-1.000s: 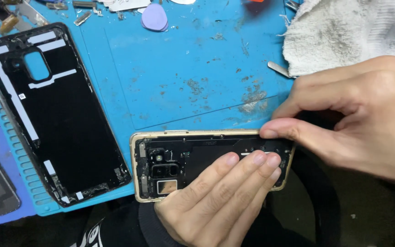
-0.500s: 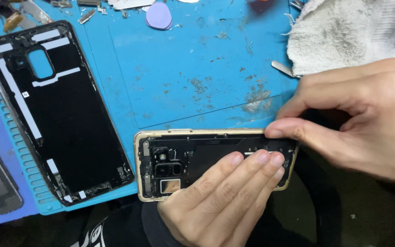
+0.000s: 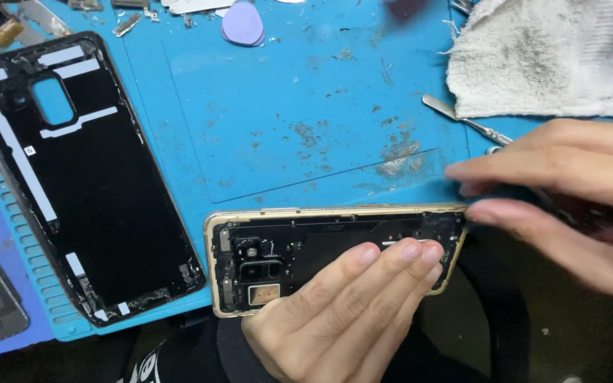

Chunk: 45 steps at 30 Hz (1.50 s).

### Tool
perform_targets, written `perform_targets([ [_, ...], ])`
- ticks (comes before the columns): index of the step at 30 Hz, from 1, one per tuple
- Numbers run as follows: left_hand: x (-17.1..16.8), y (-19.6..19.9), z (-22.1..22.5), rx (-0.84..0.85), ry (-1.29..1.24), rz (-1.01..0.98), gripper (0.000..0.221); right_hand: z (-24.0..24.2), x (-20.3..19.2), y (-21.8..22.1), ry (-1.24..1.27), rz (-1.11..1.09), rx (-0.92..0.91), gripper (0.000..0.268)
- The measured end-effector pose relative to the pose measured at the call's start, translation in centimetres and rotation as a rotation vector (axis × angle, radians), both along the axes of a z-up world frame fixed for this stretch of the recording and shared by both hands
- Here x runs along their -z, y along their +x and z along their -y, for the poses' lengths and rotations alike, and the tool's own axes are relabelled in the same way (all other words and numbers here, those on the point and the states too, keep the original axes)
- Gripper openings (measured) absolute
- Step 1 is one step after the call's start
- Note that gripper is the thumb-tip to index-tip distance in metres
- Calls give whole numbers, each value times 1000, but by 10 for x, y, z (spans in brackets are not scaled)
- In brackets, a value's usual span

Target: The person works on a disassembled smartphone at a repair bench. They pry at the phone frame with a blade-like tool, press the frame flat, pick up tweezers, and use a screwdriver to work on the phone's internal components while other phone parts and tools lie on the mat.

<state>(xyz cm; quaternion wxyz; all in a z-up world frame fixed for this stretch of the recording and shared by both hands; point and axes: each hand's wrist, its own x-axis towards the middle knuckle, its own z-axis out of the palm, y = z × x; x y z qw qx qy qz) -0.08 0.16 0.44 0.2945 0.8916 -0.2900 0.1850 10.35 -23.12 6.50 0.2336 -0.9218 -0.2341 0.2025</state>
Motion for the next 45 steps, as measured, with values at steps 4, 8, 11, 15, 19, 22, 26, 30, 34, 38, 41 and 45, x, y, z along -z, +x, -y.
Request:
perform_targets([
  [4,2,-1,-1,-18,15,32,18,-26,-1,5,106,-55,-35,12],
  [8,8,-3,1,-50,-66,41,14,-33,4,9,115,-91,-47,10],
  [11,9,-5,0,-74,-99,67,14,-44,10,10,127,-96,-43,9],
  [15,8,-8,-3,-97,-161,55,11,-63,7,12,128,-51,-101,12],
  [19,11,-9,-9,-81,-157,53,14,-31,13,22,10,-48,-277,17],
  [22,15,-11,-9,-49,-225,13,17,-12,17,16,-45,-13,-266,15],
  [26,14,-6,-8,-51,-239,42,14,-53,3,12,37,2,-161,12],
  [30,16,-7,-10,-21,-157,43,19,-24,8,12,-23,-22,-171,15],
  [34,17,-4,-5,-54,-141,87,14,-49,5,13,50,15,-180,16],
  [38,11,-4,-5,14,-83,45,19,-35,4,8,81,12,-121,14],
  [41,7,-5,-6,22,-158,-50,16,-21,8,7,-41,20,-140,15],
  [45,-1,-3,-5,35,-130,-26,17,-36,0,4,62,104,-173,16],
])
